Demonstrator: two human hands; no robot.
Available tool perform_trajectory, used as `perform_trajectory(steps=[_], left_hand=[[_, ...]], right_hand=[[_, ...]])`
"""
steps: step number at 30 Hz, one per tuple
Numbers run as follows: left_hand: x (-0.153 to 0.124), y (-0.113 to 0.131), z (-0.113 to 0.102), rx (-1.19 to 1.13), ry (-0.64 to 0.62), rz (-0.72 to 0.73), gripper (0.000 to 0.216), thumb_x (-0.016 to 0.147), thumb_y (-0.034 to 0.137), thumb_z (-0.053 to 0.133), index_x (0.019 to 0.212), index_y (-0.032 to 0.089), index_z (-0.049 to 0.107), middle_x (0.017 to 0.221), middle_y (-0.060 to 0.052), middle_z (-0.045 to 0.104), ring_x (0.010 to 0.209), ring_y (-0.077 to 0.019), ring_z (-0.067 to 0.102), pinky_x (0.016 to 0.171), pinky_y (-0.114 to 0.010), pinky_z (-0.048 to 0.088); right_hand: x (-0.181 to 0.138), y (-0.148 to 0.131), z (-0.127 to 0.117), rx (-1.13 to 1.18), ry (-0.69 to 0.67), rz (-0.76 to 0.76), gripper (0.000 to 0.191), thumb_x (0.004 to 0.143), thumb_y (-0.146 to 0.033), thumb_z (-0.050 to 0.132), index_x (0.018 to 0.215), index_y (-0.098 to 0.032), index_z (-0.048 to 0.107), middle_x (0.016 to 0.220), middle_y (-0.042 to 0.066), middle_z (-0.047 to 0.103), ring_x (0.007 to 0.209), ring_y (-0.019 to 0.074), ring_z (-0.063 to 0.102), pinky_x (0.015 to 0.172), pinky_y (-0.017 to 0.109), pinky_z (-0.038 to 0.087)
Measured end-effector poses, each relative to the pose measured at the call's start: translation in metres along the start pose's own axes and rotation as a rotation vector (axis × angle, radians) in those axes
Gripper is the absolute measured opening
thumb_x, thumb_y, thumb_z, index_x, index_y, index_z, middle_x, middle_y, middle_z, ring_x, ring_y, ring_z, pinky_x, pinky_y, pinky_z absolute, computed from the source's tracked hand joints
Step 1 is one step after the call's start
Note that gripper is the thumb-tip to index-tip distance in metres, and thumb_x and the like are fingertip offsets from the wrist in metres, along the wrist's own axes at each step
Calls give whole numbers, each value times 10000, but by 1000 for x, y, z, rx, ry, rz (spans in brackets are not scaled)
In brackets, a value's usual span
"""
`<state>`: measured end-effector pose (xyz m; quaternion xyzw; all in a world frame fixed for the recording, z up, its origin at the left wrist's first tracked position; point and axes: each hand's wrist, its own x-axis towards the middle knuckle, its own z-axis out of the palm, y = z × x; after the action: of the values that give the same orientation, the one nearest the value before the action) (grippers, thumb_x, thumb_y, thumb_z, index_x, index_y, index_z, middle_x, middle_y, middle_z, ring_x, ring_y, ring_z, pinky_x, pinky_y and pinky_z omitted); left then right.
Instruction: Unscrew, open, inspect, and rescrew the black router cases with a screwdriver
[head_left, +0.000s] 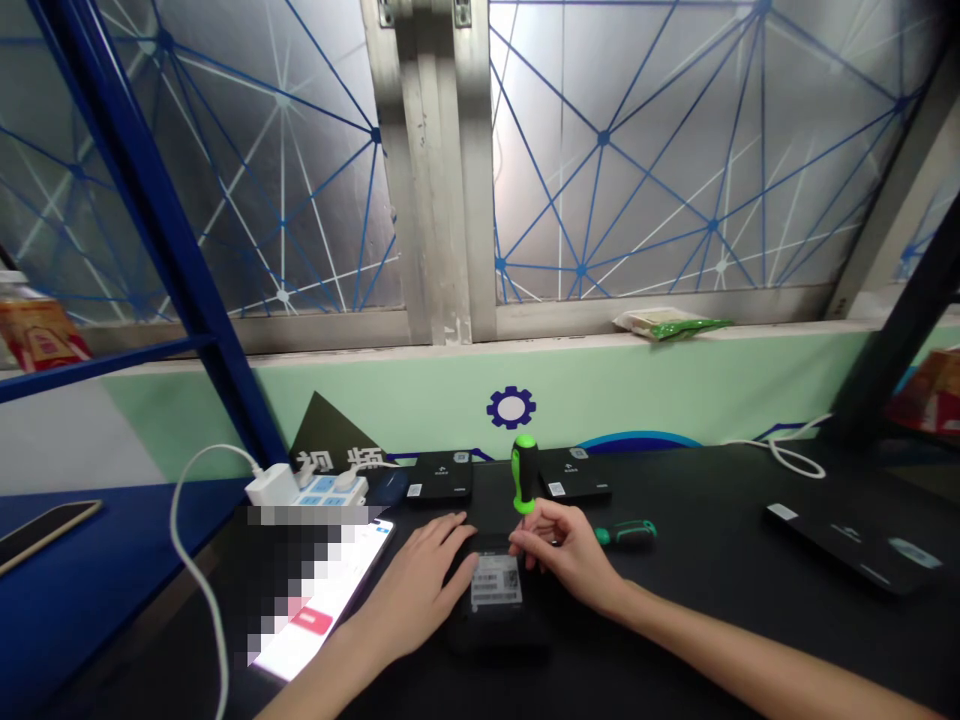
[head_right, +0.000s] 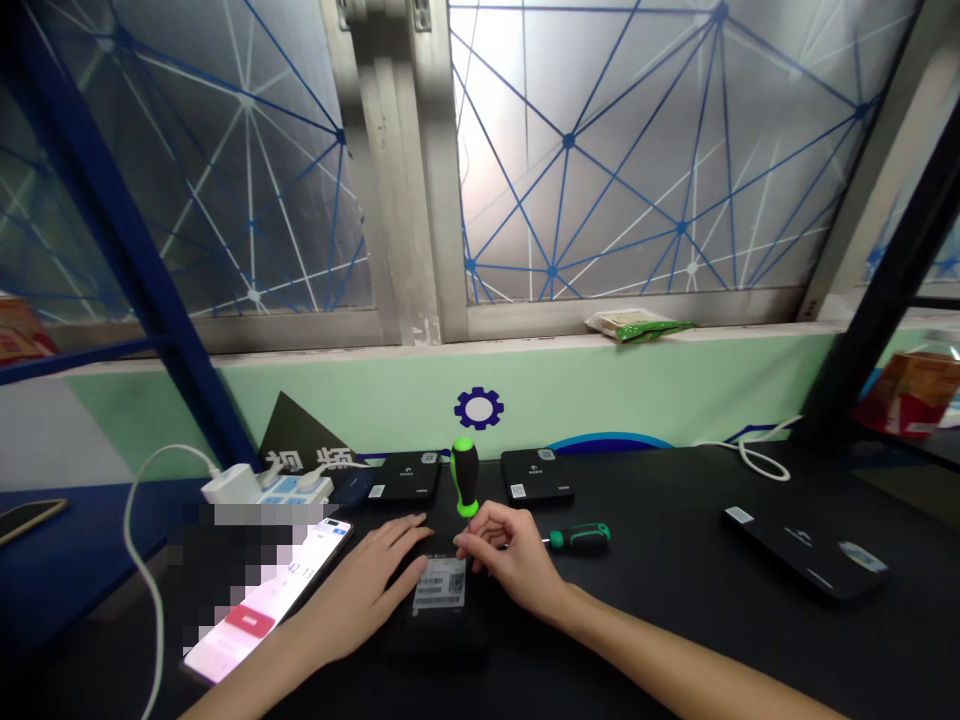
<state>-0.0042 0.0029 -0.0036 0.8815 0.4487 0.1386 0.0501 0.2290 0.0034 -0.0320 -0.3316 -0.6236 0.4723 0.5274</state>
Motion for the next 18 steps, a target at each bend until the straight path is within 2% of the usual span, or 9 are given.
perform_trajectory(steps=[7,18], left_hand=[[1,2,-1,3,-16,-8,438,1035,464,372,1350,228,565,1455,-86,519,1343,-296,468,1083,-496,409],[0,0,1,-4,11,15,429,1040,457,363,1337,228,571,1445,-92,528,1326,-290,485,1079,-480,413]], right_hand=[[0,-3,-1,-43,-63,-32,303,914,-440,640,801,-159,618,729,56,720,523,98,553,519,211,457],[-4,-9,-2,-135,-102,-92,380,989,-469,499,907,-144,679,810,70,704,557,106,539,554,233,457]])
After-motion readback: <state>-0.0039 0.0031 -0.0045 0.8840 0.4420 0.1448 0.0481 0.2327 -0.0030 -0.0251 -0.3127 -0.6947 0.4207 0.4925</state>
